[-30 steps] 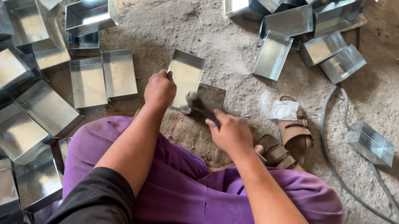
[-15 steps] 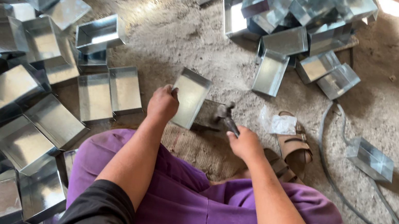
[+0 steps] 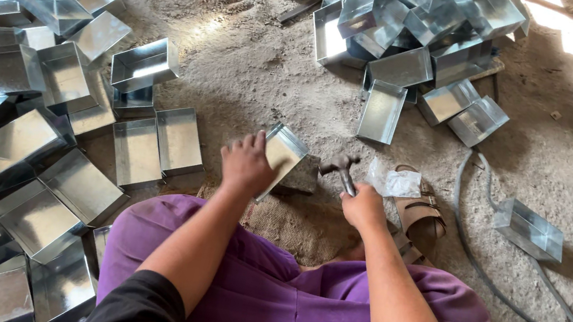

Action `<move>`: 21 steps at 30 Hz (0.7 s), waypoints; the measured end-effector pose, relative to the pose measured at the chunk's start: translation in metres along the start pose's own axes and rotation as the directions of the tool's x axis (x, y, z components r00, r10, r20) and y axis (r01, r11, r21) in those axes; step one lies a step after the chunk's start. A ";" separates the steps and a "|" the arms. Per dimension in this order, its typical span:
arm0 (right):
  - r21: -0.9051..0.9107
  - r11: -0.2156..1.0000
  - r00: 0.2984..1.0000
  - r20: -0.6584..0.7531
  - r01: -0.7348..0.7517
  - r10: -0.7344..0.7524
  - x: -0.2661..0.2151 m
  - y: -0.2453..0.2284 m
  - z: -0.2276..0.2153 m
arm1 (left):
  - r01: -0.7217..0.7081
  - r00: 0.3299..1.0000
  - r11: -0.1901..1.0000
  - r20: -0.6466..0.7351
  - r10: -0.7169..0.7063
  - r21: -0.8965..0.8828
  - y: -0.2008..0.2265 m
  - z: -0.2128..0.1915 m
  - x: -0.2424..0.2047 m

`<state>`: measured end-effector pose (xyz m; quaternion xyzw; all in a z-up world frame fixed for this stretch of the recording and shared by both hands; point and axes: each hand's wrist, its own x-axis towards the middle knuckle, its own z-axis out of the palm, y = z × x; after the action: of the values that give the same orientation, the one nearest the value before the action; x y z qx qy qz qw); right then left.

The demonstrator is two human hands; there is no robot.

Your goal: The person sits on the floor and repeatedly hammers small rectangular metal boxes placed on a wooden block. They pick up a box, position it, strike it with a hammer, and then move it aside to a pile of finished items.

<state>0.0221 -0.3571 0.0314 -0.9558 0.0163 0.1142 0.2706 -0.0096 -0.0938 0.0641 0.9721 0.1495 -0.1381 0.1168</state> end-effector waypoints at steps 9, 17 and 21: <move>0.123 0.990 0.987 -0.153 0.067 -0.048 -0.012 -0.018 -0.024 | -0.194 0.981 0.945 0.047 0.188 0.265 -0.025 0.003 0.019; 0.199 0.970 0.974 -0.201 0.141 -0.101 -0.042 -0.051 -0.050 | 0.030 0.998 0.804 0.055 0.003 -0.594 -0.032 0.027 0.031; 0.175 0.820 0.792 -0.429 0.545 -0.435 -0.071 -0.070 -0.057 | 0.154 0.966 0.819 -0.089 -0.242 -0.552 -0.028 0.043 0.046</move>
<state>-0.0285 -0.3294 0.1303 -0.8800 -0.1674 -0.1466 0.4196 0.0133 -0.0670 0.0051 0.8862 0.2914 -0.0257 0.3592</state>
